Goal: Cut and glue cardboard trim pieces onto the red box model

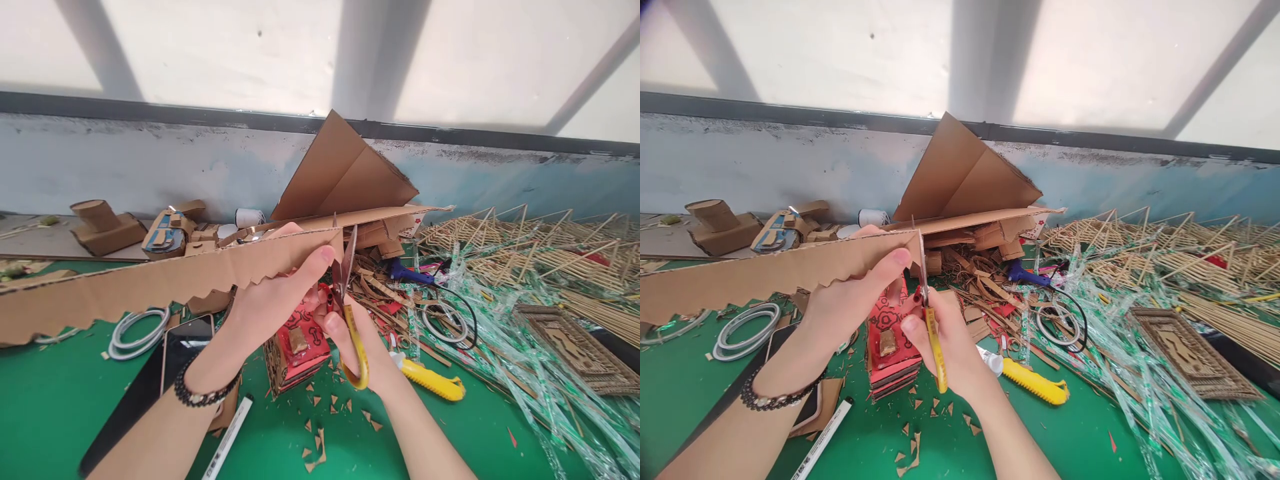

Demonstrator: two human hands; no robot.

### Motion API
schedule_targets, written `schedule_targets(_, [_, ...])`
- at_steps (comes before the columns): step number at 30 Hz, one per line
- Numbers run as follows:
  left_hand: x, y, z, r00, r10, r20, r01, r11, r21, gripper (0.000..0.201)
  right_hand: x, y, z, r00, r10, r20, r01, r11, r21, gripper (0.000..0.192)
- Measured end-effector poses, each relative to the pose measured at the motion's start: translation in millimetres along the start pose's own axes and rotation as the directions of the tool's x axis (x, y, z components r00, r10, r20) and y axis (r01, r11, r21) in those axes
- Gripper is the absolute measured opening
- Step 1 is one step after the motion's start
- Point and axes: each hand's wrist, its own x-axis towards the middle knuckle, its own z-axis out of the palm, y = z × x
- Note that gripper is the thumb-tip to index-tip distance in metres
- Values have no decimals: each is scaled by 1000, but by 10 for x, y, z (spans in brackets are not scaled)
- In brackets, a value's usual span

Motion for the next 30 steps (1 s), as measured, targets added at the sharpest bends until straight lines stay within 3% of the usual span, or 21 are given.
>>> schedule_targets(5, [9,-30,-7,998,-4,-60,7,999,49,34,22,21,22,996,-61,-59,60,998,-18,47])
schedule_targets(10, [-17,8,-7,994,-45,100,46,999,-10,33,21,-16,39,992,-77,-97,71,996,-60,47])
schedule_targets(15, [-26,-11,-8,990,-143,-19,144,982,123,43,11,-27,44,991,-40,-127,26,994,-103,55])
schedule_targets(23, [-48,30,9,978,-206,-33,208,956,208,44,-22,35,35,990,11,-140,-25,995,-100,56])
schedule_targets(30, [-17,5,10,988,-152,-26,153,953,261,51,-17,-15,34,989,42,-139,-56,993,-101,57])
